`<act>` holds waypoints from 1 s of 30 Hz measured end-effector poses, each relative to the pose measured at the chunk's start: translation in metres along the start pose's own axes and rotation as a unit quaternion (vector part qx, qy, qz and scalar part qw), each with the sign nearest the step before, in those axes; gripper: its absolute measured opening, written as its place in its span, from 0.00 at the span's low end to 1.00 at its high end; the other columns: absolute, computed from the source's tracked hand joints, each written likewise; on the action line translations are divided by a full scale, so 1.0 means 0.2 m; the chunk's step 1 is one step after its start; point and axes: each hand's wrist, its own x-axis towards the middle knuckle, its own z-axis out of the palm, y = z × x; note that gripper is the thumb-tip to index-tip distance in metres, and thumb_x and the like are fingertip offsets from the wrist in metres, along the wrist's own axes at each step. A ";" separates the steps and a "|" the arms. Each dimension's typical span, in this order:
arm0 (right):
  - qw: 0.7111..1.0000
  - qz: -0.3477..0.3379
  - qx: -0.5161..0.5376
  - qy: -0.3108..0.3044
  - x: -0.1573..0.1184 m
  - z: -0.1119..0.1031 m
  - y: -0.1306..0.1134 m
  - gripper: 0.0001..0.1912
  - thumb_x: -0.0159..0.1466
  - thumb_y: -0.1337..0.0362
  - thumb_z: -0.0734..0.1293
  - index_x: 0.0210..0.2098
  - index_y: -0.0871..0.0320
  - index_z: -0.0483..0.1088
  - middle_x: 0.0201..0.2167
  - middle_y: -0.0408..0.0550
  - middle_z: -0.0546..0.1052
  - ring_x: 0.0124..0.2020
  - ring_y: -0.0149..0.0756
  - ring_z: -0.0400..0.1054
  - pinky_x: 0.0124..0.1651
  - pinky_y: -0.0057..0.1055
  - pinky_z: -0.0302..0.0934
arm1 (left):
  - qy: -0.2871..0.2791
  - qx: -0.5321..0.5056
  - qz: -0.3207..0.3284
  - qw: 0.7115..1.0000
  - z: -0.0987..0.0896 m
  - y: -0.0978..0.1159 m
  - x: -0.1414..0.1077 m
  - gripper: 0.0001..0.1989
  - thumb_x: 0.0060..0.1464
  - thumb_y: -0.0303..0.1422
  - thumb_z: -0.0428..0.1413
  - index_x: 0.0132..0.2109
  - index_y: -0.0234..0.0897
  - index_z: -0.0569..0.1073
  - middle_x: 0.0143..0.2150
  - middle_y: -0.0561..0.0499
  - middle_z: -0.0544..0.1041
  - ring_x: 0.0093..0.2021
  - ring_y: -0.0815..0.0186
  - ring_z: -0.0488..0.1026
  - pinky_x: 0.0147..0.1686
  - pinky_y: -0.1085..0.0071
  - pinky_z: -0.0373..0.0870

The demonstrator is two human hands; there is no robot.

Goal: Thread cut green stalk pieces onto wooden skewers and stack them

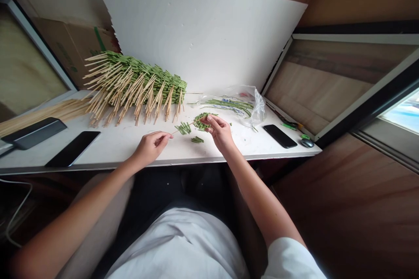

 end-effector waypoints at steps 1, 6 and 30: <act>1.000 0.000 0.000 0.000 0.00 0.00 0.00 0.18 0.54 0.48 0.84 0.38 0.50 0.83 0.42 0.47 0.86 0.51 0.45 0.81 0.37 0.31 0.73 | 0.000 -0.001 0.001 1.000 0.00 0.00 0.00 0.14 0.73 0.37 0.54 0.45 0.36 0.82 0.39 0.47 0.84 0.32 0.65 0.77 0.35 0.70 0.72; 1.000 0.002 0.013 0.003 0.01 0.00 0.00 0.17 0.54 0.50 0.84 0.36 0.52 0.84 0.40 0.46 0.86 0.49 0.43 0.81 0.33 0.28 0.71 | 0.001 0.000 0.004 1.000 0.00 0.00 0.00 0.14 0.72 0.37 0.54 0.45 0.36 0.83 0.39 0.47 0.84 0.32 0.65 0.76 0.36 0.70 0.71; 0.993 -0.065 -0.089 0.030 0.01 -0.02 0.01 0.20 0.55 0.45 0.82 0.36 0.52 0.83 0.38 0.50 0.87 0.48 0.50 0.81 0.35 0.36 0.72 | 0.004 0.025 0.013 1.000 -0.02 0.01 0.01 0.13 0.72 0.35 0.55 0.45 0.36 0.84 0.35 0.49 0.82 0.29 0.66 0.72 0.33 0.70 0.66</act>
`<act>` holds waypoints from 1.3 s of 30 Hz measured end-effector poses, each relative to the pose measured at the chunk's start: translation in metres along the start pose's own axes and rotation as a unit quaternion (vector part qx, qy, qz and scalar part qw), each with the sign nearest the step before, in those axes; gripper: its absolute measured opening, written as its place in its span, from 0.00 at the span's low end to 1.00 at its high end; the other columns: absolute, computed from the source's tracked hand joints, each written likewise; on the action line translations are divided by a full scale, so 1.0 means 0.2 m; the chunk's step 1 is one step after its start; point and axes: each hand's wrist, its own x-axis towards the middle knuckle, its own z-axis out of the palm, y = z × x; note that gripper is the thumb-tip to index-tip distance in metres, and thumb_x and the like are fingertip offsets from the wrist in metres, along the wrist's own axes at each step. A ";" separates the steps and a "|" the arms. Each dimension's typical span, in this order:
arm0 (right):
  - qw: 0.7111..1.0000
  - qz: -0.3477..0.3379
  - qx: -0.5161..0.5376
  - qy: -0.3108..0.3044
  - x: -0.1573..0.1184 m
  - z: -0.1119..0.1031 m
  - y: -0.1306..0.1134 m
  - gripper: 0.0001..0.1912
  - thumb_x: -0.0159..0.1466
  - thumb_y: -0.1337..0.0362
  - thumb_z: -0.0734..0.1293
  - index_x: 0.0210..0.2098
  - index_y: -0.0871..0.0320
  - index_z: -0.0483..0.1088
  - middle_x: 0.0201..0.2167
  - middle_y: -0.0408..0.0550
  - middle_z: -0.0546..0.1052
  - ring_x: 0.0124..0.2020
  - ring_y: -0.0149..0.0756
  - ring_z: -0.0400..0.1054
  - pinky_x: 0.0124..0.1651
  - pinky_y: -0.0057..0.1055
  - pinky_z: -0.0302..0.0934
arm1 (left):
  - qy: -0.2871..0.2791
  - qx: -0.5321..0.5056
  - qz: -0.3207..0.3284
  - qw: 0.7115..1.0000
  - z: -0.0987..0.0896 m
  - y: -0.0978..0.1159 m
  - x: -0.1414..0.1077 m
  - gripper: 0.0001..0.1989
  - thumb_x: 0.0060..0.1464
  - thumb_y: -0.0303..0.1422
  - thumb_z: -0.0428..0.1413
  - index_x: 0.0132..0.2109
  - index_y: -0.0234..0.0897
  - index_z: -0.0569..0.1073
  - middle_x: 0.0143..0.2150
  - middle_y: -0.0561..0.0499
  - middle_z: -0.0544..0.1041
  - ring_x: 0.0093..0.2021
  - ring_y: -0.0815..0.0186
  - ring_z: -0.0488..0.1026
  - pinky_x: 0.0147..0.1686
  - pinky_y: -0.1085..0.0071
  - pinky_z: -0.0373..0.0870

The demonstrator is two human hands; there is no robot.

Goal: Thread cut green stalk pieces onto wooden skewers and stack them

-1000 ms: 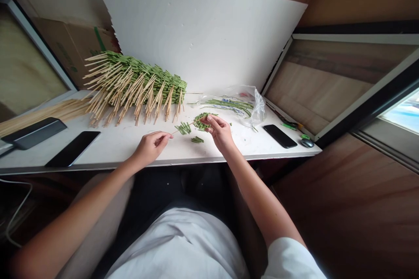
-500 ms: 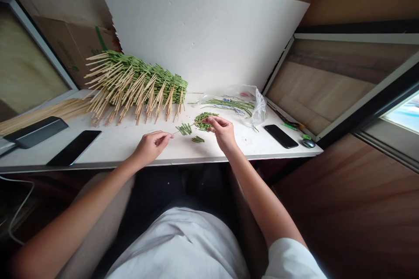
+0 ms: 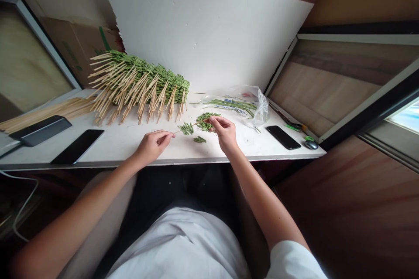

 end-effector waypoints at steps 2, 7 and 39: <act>1.000 -0.009 0.007 0.005 0.00 0.01 0.01 0.18 0.55 0.46 0.82 0.36 0.52 0.83 0.39 0.50 0.86 0.47 0.48 0.81 0.36 0.36 0.71 | -0.002 0.000 -0.001 1.000 0.00 0.01 0.00 0.13 0.72 0.34 0.55 0.45 0.36 0.84 0.34 0.49 0.82 0.28 0.66 0.72 0.32 0.70 0.65; 0.999 -0.016 0.045 0.014 -0.04 0.05 0.03 0.16 0.57 0.48 0.81 0.35 0.51 0.82 0.41 0.49 0.87 0.49 0.47 0.80 0.37 0.35 0.71 | -0.006 0.006 0.003 1.000 0.01 0.02 -0.01 0.14 0.72 0.33 0.54 0.45 0.36 0.85 0.34 0.48 0.82 0.28 0.67 0.71 0.32 0.69 0.64; 0.840 -0.148 -0.482 -0.200 -0.01 -0.07 0.14 0.08 0.62 0.54 0.78 0.34 0.50 0.86 0.34 0.53 0.84 0.43 0.53 0.72 0.55 0.50 0.64 | 0.028 -0.001 -0.021 0.999 0.02 -0.03 0.00 0.15 0.73 0.37 0.54 0.47 0.35 0.83 0.43 0.44 0.86 0.31 0.65 0.75 0.36 0.69 0.70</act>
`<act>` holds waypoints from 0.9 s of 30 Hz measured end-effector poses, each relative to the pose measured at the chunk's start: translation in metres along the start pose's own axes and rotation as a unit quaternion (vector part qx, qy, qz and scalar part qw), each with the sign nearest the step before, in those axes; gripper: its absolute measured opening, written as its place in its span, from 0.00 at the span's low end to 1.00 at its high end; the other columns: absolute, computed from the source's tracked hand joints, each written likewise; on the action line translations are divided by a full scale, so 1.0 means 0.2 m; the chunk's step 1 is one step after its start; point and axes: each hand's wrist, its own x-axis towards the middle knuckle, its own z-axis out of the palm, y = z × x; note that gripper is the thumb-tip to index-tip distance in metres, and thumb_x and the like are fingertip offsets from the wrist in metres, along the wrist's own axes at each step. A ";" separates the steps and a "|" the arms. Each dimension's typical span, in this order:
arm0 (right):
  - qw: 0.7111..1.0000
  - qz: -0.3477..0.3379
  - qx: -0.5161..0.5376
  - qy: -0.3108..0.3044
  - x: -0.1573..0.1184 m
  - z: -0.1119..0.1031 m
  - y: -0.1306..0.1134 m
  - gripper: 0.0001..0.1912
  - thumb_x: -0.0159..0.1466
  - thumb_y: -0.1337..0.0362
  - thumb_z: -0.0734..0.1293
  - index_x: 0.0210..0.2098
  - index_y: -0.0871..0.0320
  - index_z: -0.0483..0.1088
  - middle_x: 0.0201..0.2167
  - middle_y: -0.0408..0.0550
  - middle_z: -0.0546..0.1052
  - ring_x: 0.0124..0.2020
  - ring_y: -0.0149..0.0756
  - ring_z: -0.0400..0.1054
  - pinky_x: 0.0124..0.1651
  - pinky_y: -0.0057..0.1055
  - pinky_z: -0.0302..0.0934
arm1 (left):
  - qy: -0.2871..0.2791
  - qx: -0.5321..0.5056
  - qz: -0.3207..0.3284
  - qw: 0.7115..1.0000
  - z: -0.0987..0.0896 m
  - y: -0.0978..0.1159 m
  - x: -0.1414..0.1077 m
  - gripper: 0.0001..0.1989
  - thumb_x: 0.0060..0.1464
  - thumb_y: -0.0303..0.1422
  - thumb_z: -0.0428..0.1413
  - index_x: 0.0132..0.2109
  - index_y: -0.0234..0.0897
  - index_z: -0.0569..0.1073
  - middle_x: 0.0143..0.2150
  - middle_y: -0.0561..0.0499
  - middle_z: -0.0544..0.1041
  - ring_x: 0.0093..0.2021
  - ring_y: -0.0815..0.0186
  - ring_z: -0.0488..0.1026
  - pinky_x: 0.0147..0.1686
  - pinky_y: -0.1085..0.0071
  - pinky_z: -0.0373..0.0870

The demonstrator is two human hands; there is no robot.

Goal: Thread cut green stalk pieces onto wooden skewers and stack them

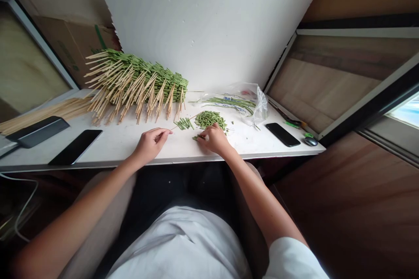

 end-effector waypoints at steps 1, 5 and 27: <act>1.000 0.002 -0.012 -0.001 0.00 0.01 0.00 0.06 0.63 0.56 0.77 0.34 0.51 0.86 0.34 0.53 0.84 0.43 0.52 0.72 0.54 0.49 0.64 | 0.000 0.001 0.000 1.000 0.00 0.00 0.00 0.15 0.73 0.36 0.54 0.47 0.35 0.83 0.44 0.44 0.86 0.32 0.65 0.75 0.36 0.69 0.70; 1.000 0.014 0.004 -0.017 0.00 0.02 0.01 0.04 0.64 0.60 0.76 0.33 0.51 0.84 0.34 0.51 0.85 0.39 0.48 0.73 0.55 0.48 0.64 | -0.001 0.006 0.001 1.000 0.00 0.00 0.00 0.14 0.73 0.36 0.54 0.46 0.35 0.83 0.43 0.44 0.86 0.32 0.65 0.76 0.36 0.69 0.71; 0.851 0.178 0.491 0.064 0.04 -0.04 -0.02 0.23 0.54 0.46 0.83 0.42 0.53 0.83 0.39 0.48 0.86 0.43 0.40 0.79 0.42 0.33 0.70 | -0.020 -0.079 -0.067 0.994 0.00 -0.03 0.00 0.19 0.71 0.43 0.55 0.45 0.33 0.85 0.28 0.50 0.80 0.24 0.68 0.68 0.24 0.73 0.64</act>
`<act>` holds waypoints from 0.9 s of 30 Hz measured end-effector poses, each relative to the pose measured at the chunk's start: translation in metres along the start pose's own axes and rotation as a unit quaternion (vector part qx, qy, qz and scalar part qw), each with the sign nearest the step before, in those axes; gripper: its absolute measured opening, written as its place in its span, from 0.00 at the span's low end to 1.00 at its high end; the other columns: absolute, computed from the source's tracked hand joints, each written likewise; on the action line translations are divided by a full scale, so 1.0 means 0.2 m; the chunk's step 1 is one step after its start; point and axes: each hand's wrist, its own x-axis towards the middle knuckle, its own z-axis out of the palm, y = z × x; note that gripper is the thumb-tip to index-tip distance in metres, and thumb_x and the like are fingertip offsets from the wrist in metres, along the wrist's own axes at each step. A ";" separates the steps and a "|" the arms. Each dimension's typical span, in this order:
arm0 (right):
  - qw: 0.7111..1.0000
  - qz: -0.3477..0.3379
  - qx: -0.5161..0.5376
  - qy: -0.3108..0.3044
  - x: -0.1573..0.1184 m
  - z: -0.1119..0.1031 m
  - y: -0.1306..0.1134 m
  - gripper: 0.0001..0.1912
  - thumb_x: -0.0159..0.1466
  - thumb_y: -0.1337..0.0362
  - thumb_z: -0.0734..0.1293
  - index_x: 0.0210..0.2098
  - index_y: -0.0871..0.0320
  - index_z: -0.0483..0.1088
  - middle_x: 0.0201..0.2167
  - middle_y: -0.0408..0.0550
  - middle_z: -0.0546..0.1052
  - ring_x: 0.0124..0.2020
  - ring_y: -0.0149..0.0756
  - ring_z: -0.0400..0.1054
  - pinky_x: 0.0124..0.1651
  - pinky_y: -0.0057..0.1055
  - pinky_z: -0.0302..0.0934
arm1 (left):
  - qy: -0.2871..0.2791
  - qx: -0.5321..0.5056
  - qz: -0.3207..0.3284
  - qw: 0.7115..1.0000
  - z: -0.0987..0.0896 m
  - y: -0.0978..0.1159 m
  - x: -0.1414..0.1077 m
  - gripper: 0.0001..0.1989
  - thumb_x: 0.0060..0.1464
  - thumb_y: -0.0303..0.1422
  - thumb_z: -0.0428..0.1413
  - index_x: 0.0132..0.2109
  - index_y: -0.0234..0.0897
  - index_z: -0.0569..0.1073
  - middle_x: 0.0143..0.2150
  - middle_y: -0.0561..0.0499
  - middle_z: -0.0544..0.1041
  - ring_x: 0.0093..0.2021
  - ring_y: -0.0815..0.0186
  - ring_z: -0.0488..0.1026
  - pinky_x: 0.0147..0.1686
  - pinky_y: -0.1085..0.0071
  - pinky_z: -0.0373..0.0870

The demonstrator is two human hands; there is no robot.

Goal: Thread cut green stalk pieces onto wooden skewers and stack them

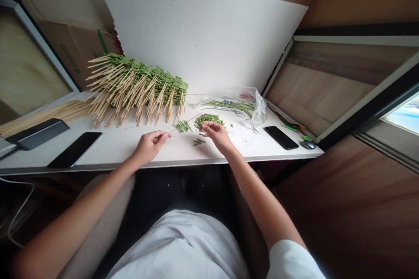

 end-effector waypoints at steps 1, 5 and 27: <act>0.999 0.004 0.036 0.004 0.00 0.00 -0.01 0.24 0.52 0.47 0.83 0.44 0.53 0.83 0.39 0.47 0.85 0.43 0.39 0.79 0.42 0.33 0.71 | -0.002 -0.004 -0.002 1.000 0.00 0.00 0.00 0.19 0.71 0.43 0.55 0.45 0.33 0.85 0.28 0.50 0.80 0.24 0.67 0.69 0.24 0.73 0.64; 0.996 -0.004 0.093 0.018 0.00 0.00 -0.04 0.24 0.53 0.49 0.84 0.45 0.51 0.83 0.38 0.45 0.84 0.43 0.39 0.78 0.43 0.34 0.72 | -0.011 -0.020 -0.006 1.000 0.01 -0.01 -0.01 0.20 0.70 0.45 0.56 0.44 0.33 0.85 0.32 0.46 0.83 0.27 0.65 0.74 0.25 0.73 0.67; 0.987 0.001 0.154 0.049 -0.04 0.04 -0.10 0.20 0.51 0.51 0.86 0.40 0.50 0.84 0.41 0.45 0.86 0.49 0.42 0.81 0.38 0.29 0.73 | -0.045 -0.037 -0.031 0.998 0.02 0.02 -0.02 0.20 0.68 0.44 0.57 0.43 0.32 0.85 0.38 0.43 0.86 0.29 0.65 0.77 0.27 0.73 0.70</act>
